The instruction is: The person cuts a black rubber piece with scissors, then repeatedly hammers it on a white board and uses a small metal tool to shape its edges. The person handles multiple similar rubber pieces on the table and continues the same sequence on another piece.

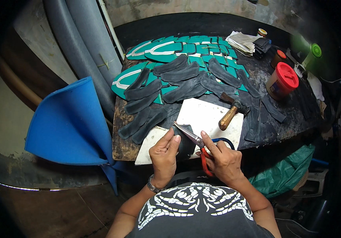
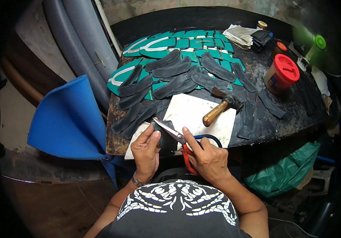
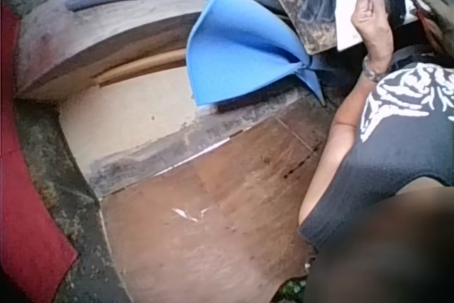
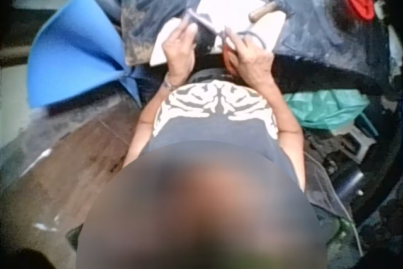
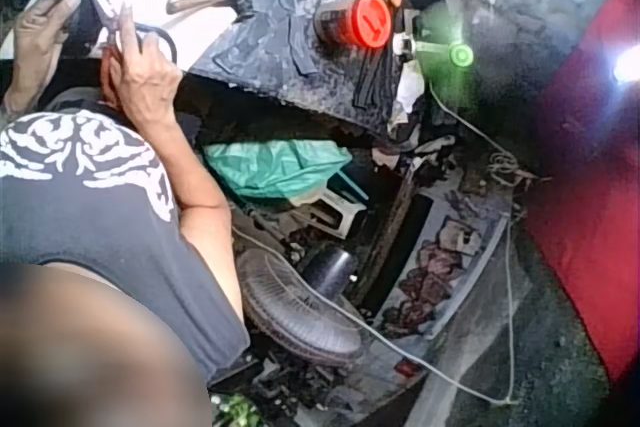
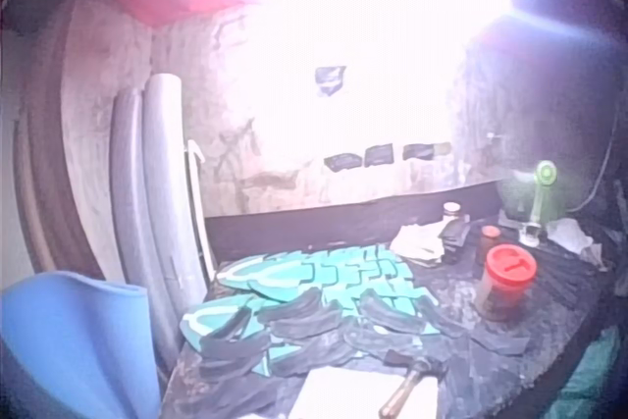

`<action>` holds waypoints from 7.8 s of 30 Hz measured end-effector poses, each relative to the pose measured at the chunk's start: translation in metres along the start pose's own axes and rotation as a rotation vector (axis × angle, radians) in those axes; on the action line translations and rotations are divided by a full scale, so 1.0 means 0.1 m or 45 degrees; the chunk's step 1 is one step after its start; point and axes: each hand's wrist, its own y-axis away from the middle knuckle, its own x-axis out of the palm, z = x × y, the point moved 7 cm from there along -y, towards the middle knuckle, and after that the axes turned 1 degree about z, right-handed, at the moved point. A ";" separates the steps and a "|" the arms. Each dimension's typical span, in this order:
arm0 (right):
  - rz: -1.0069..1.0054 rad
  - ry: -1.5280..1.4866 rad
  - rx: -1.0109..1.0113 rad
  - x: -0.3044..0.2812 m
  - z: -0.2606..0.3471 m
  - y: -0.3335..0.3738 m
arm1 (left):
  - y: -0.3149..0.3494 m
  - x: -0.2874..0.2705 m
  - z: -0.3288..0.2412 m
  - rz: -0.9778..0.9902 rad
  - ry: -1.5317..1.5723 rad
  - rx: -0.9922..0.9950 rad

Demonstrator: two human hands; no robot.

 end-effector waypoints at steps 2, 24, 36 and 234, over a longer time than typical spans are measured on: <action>-0.044 0.008 -0.015 0.01 -0.03 0.01 | 0.00 0.02 0.02 -0.007 0.016 -0.043; -0.129 -0.909 0.245 -0.34 -0.49 0.49 | 0.02 0.35 -0.24 0.274 -0.489 -0.209; -0.276 -0.456 0.870 -0.82 -2.13 1.15 | -0.19 1.01 0.10 0.598 -0.958 -0.361; 0.628 -1.443 0.257 -0.27 -0.82 0.20 | -0.60 0.57 -0.42 0.937 -0.633 -0.289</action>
